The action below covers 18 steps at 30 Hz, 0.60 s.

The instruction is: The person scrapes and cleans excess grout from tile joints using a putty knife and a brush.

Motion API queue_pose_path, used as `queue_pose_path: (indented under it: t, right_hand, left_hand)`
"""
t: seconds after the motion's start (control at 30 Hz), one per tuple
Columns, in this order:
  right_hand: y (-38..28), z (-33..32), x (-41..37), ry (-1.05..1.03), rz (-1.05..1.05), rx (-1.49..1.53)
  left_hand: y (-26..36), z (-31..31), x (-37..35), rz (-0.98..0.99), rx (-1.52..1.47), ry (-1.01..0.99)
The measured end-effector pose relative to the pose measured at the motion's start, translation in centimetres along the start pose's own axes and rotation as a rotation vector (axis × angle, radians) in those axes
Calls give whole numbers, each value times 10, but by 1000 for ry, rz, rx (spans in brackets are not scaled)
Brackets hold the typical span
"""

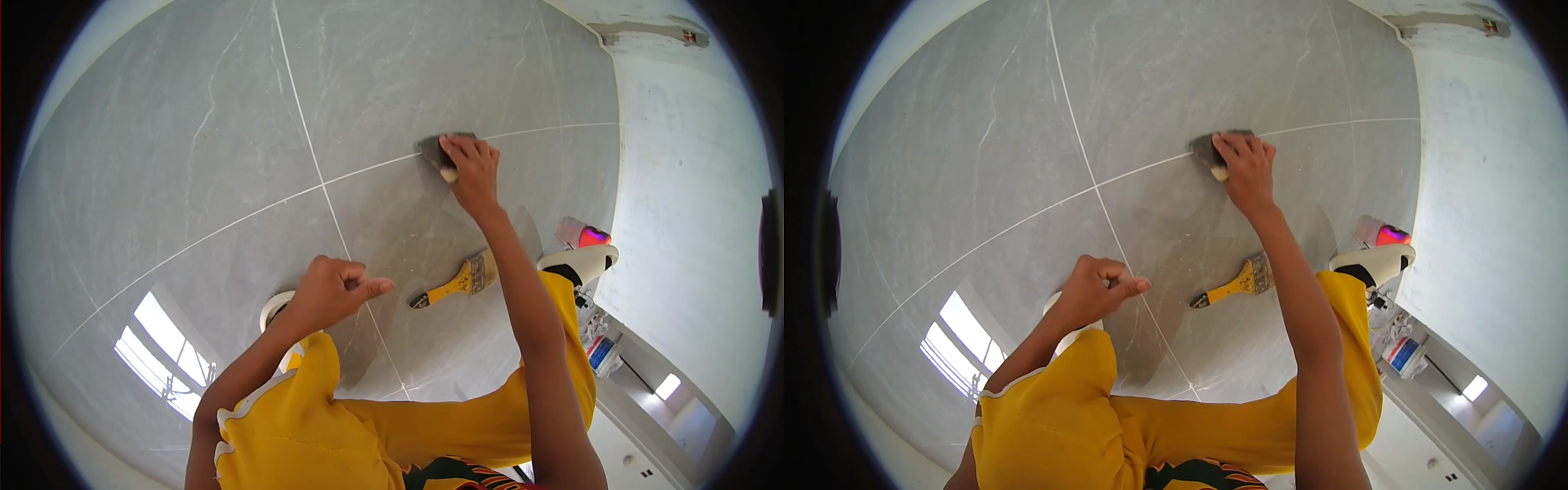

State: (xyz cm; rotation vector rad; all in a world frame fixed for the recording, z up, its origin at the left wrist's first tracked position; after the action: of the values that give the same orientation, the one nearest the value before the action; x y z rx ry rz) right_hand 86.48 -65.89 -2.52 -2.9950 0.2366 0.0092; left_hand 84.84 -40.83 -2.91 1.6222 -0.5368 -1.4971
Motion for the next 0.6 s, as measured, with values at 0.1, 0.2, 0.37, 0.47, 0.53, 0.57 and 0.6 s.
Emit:
queue_pose_path:
  t: [0.1, 0.2, 0.37, 0.47, 0.53, 0.57, 0.6]
  right_hand:
    - [-23, 0, -30, -80, -52, 13]
    - [-34, -13, -20, -37, -51, 2]
    - [-43, 13, -11, 86, 9, -33]
    - [-55, 20, -48, 148, 33, -68]
    - [-51, 21, -45, 132, 28, -90]
    - [-52, 19, -36, 124, 24, -101]
    - [-50, 18, -29, 127, 33, -94]
  left_hand:
    - [-22, 8, -11, -16, -329, 24]
    - [-21, 15, 3, 177, -263, 215]
    - [11, 20, 1, 304, -266, 146]
    - [-7, 4, -1, 253, -313, 195]
    - [-14, 6, 3, 222, -332, 193]
    - [-9, 6, 4, 218, -333, 182]
    - [-5, 7, 5, 212, -337, 174]
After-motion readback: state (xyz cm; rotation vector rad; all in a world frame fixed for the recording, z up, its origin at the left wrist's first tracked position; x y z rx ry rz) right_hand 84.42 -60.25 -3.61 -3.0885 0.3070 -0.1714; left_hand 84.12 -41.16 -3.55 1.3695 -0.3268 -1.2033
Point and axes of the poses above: each hand's wrist, its own x-axis towards the middle knuckle, its own z-axis out of the palm, y = z × x, the point moved 10 cm from there along x, towards the middle knuckle, and after that the axes turned 5 degrees about z, right-handed, at the moved point
